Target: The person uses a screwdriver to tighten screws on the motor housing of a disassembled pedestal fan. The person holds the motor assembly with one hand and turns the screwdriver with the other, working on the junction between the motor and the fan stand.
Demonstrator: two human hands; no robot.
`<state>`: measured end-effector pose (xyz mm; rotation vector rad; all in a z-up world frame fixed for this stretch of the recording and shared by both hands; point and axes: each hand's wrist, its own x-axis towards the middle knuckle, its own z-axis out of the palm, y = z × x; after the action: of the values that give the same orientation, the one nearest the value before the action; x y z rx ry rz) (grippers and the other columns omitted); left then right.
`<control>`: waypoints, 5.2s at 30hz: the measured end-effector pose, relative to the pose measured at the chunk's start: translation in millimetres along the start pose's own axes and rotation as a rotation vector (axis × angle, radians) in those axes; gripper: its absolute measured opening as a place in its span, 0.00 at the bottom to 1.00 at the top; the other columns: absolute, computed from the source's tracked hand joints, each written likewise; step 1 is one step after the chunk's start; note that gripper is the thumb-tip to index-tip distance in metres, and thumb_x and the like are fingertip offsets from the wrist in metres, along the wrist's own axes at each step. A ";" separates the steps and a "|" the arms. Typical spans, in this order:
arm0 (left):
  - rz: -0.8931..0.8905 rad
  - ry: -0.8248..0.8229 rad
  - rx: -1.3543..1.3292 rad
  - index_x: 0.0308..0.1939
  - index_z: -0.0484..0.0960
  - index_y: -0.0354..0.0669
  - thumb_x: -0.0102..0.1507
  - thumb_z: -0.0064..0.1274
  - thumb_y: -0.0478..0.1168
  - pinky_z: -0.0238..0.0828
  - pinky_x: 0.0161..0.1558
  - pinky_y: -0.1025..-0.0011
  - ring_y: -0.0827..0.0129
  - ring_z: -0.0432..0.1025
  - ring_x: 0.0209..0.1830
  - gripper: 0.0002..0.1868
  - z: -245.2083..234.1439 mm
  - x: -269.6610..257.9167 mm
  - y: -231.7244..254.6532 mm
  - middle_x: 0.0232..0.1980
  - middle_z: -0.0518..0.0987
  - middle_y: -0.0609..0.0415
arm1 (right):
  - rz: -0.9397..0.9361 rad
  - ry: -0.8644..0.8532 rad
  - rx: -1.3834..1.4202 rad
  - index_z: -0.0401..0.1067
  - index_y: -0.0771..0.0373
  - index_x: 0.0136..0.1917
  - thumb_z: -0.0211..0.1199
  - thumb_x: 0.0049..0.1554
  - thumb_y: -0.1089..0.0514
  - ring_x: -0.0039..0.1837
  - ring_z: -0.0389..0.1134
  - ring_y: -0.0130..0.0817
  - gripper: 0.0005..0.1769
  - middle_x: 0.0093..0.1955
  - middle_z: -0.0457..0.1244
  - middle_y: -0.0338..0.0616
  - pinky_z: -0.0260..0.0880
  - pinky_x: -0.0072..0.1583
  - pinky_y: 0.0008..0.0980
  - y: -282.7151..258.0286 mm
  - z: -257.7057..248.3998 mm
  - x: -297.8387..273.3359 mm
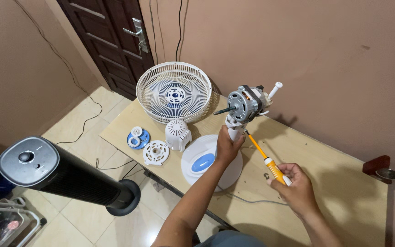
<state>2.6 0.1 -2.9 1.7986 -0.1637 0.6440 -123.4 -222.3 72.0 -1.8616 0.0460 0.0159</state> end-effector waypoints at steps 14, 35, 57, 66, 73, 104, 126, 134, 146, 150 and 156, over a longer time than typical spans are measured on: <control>0.009 0.014 -0.014 0.52 0.69 0.37 0.58 0.65 0.40 0.68 0.51 0.55 0.44 0.72 0.50 0.25 1.6 -0.5 -1.4 0.48 0.76 0.40 | -0.057 0.155 -0.112 0.76 0.65 0.54 0.65 0.59 0.57 0.35 0.68 0.33 0.13 0.39 0.70 0.50 0.68 0.38 0.29 -15.9 13.6 -11.3; -0.015 0.004 -0.046 0.52 0.71 0.37 0.58 0.64 0.39 0.69 0.50 0.56 0.46 0.73 0.50 0.23 -1.9 0.4 7.1 0.47 0.76 0.41 | 0.181 0.067 0.031 0.69 0.65 0.59 0.70 0.46 0.65 0.35 0.68 0.28 0.27 0.46 0.66 0.43 0.61 0.31 0.31 -24.0 14.2 -8.5; 0.034 0.003 -0.044 0.56 0.71 0.37 0.57 0.65 0.37 0.70 0.52 0.56 0.44 0.73 0.52 0.26 -0.5 0.4 0.3 0.50 0.77 0.40 | 0.574 -0.362 0.969 0.64 0.69 0.47 0.54 0.61 0.52 0.27 0.56 0.22 0.16 0.34 0.61 0.43 0.51 0.25 0.20 34.7 -15.7 22.6; 0.114 -0.002 -0.087 0.61 0.71 0.37 0.57 0.63 0.33 0.68 0.59 0.57 0.45 0.73 0.59 0.29 -4.3 1.6 4.5 0.57 0.75 0.39 | 0.110 -0.047 0.328 0.67 0.66 0.54 0.67 0.47 0.67 0.37 0.63 0.24 0.20 0.43 0.65 0.44 0.58 0.34 0.23 -5.4 4.6 -3.6; 0.010 -0.014 -0.128 0.61 0.71 0.38 0.59 0.64 0.36 0.71 0.55 0.61 0.50 0.76 0.54 0.28 -6.2 1.8 12.1 0.53 0.79 0.43 | -0.558 0.257 -0.503 0.71 0.66 0.52 0.69 0.49 0.62 0.48 0.72 0.37 0.18 0.48 0.68 0.45 0.72 0.50 0.36 -46.7 13.8 -32.3; 0.020 -0.014 -0.116 0.61 0.71 0.38 0.59 0.63 0.35 0.72 0.54 0.61 0.48 0.77 0.53 0.27 -9.0 2.3 18.7 0.53 0.79 0.42 | -0.510 0.235 -0.679 0.70 0.67 0.52 0.70 0.53 0.59 0.45 0.71 0.44 0.17 0.47 0.67 0.51 0.71 0.46 0.40 -47.2 15.8 -34.1; 0.026 0.004 -0.107 0.59 0.70 0.37 0.60 0.63 0.36 0.72 0.52 0.61 0.50 0.77 0.51 0.26 -5.5 2.2 11.2 0.51 0.79 0.42 | 0.147 -0.012 0.209 0.71 0.69 0.55 0.68 0.54 0.60 0.36 0.64 0.28 0.18 0.44 0.67 0.43 0.61 0.35 0.27 -29.2 9.4 -5.8; -0.009 -0.001 -0.080 0.57 0.71 0.37 0.59 0.64 0.38 0.73 0.49 0.60 0.50 0.77 0.48 0.25 -3.5 1.1 5.8 0.49 0.79 0.43 | -0.515 0.188 -0.573 0.70 0.67 0.54 0.70 0.46 0.64 0.48 0.71 0.44 0.22 0.50 0.65 0.50 0.73 0.49 0.39 -52.7 17.1 -27.1; -0.038 -0.004 -0.102 0.57 0.70 0.38 0.60 0.65 0.38 0.74 0.49 0.62 0.51 0.79 0.48 0.26 -3.2 0.9 6.5 0.48 0.81 0.43 | -0.656 0.310 -0.750 0.76 0.66 0.52 0.68 0.54 0.59 0.39 0.71 0.42 0.14 0.45 0.68 0.46 0.72 0.42 0.38 -52.1 15.9 -30.3; -0.021 0.009 -0.070 0.56 0.69 0.37 0.59 0.65 0.37 0.74 0.49 0.61 0.50 0.79 0.48 0.26 -2.4 0.6 5.7 0.48 0.81 0.42 | 0.035 0.044 0.157 0.73 0.67 0.55 0.63 0.59 0.57 0.37 0.68 0.30 0.14 0.41 0.69 0.43 0.69 0.38 0.29 -34.9 14.8 -11.0; -0.042 -0.007 -0.083 0.59 0.70 0.38 0.60 0.65 0.38 0.74 0.50 0.61 0.50 0.79 0.49 0.27 -3.4 1.0 6.9 0.49 0.81 0.42 | 0.455 -0.053 0.561 0.71 0.68 0.54 0.66 0.56 0.58 0.36 0.65 0.30 0.16 0.41 0.66 0.47 0.59 0.33 0.28 -12.6 1.1 8.9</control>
<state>-0.7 1.2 4.1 1.7201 -0.1553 0.5931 -114.0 -217.8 83.5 -1.2583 0.3968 0.3347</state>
